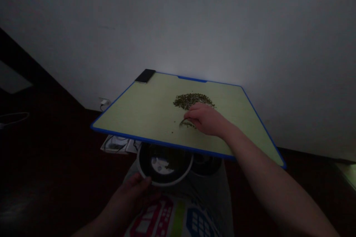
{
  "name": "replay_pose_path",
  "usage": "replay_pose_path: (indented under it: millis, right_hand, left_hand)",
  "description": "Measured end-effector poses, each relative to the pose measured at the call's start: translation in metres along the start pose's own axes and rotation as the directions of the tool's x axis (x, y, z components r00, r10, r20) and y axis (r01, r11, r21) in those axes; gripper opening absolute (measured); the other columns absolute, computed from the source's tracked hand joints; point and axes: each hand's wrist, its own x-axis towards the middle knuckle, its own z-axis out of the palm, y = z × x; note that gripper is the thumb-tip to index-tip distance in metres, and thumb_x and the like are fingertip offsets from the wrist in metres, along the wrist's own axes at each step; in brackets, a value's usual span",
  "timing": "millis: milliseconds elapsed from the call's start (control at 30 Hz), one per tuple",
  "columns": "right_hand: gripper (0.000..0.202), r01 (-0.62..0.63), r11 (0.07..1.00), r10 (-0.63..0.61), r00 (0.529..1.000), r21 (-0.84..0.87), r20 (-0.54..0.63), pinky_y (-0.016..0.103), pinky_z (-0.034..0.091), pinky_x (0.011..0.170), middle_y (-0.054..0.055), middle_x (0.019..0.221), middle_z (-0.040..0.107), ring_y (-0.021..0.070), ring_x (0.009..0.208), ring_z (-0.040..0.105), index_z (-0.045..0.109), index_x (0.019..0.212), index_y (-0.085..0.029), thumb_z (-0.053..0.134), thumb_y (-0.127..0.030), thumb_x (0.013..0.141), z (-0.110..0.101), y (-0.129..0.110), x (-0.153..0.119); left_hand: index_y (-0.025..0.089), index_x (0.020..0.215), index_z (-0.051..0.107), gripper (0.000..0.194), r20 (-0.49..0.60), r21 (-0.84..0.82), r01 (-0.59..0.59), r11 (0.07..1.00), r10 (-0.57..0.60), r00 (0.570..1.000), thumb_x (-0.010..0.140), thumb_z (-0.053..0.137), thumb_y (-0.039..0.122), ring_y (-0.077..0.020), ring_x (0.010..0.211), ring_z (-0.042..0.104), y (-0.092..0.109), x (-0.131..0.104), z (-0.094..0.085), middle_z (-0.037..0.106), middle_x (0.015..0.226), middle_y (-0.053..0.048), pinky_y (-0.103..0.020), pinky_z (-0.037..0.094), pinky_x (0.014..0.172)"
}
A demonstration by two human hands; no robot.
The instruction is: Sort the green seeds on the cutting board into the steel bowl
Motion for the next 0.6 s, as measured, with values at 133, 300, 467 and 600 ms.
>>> replay_pose_path:
  millis: [133, 300, 467, 600]
  right_hand:
    - [0.026, -0.019, 1.000, 0.019, 1.000, -0.008, -0.018, 0.032, 0.044, 0.078, 0.008, 0.087, 0.067, 0.0188, 0.085, 0.058, 0.073, 0.096, -0.020, 0.047, -0.022, 0.093, 0.005, 0.003, 0.008]
    - [0.027, -0.076, 0.997, 0.073, 0.994, -0.025, -0.082, 0.034, 0.045, 0.082, 0.009, 0.090, 0.068, 0.0204, 0.089, 0.059, 0.073, 0.099, -0.018, 0.047, -0.019, 0.091, 0.008, 0.008, 0.014]
    - [0.025, -0.087, 0.996, 0.086, 0.991, -0.004, -0.099, 0.034, 0.046, 0.082, 0.008, 0.089, 0.068, 0.0205, 0.089, 0.060, 0.072, 0.098, -0.019, 0.049, -0.021, 0.091, 0.005, 0.011, 0.014]
    - [0.023, -0.051, 0.998, 0.053, 0.996, 0.028, -0.073, 0.033, 0.046, 0.081, 0.008, 0.089, 0.068, 0.0189, 0.087, 0.060, 0.072, 0.096, -0.018, 0.049, -0.020, 0.091, 0.007, 0.008, 0.013]
  left_hand:
    - [0.017, 0.090, 0.069, 0.025, -0.002, -0.003, 0.005, 1.000, -0.005, 1.000, 0.071, 0.078, 0.031, -0.0289, 0.096, 0.072, 0.001, 0.000, 0.001, 0.077, 0.107, -0.012, -0.038, 0.056, 0.082]
    - [0.017, 0.092, 0.070, 0.025, -0.021, 0.003, 0.002, 1.000, -0.002, 1.000, 0.072, 0.077, 0.030, -0.0278, 0.095, 0.072, 0.000, 0.000, 0.000, 0.076, 0.108, -0.012, -0.040, 0.056, 0.084]
    - [0.018, 0.094, 0.069, 0.018, 0.030, -0.009, -0.013, 1.000, 0.014, 0.999, 0.078, 0.072, 0.027, -0.0240, 0.093, 0.071, -0.001, 0.001, 0.000, 0.077, 0.104, -0.010, -0.038, 0.056, 0.084]
    - [0.017, 0.094, 0.070, 0.021, -0.015, -0.009, 0.015, 1.000, -0.015, 1.000, 0.076, 0.074, 0.026, -0.0218, 0.087, 0.072, -0.001, 0.001, 0.000, 0.078, 0.104, -0.010, -0.036, 0.057, 0.081]
